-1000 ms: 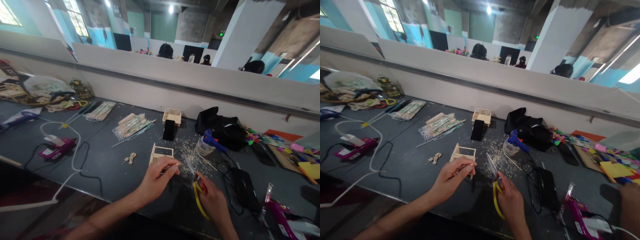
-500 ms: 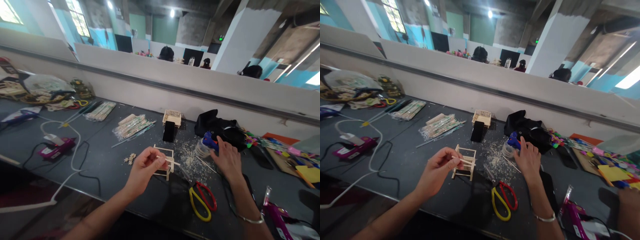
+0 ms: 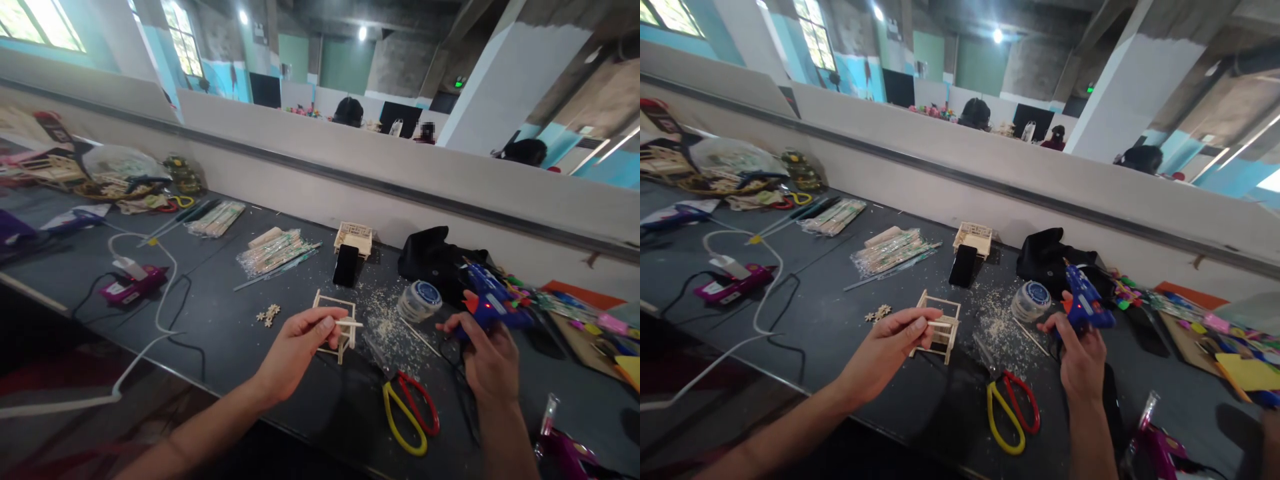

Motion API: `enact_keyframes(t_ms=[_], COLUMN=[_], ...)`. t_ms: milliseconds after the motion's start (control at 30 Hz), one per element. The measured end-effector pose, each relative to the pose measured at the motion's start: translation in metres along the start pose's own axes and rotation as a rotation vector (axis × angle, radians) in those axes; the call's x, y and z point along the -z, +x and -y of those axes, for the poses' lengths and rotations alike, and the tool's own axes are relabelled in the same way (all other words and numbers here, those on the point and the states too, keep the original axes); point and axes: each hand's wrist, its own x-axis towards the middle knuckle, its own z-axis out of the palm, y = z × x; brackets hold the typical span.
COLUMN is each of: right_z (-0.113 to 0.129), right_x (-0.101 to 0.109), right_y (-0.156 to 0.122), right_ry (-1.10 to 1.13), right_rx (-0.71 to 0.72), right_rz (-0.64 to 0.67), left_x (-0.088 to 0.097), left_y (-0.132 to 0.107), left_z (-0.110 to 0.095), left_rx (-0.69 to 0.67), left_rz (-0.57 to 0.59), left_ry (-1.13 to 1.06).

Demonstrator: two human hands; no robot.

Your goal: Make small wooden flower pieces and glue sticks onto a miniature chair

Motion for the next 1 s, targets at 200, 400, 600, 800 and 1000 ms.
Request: enact_keyframes(t_ms=[200,400,600,800,1000], right_z=[0.011,-0.004,0.004,0.006,0.013], right_x=[0.002,0.008,-0.001,0.0,0.0], right_y=[-0.059,-0.094,-0.117,-0.124,-0.122], right_ry=[0.282,0.203,0.163,0.172,0.117], right_rx=[-0.296,-0.363,-0.35,-0.412,-0.323], right_rz=[0.171,0.225,0.228,0.249,0.296], left_x=[0.01,0.012,0.006,0.003,0.005], left_y=[-0.017,-0.044,-0.034,-0.022,-0.018], left_z=[0.007,0.033,0.022,0.006,0.003], left_rx=[0.249,0.484,0.311,0.146,-0.013], left_rz=[0.09,0.247,0.14,0.119,0.127], left_ry=[-0.206,-0.166,-0.087,0.136,0.368])
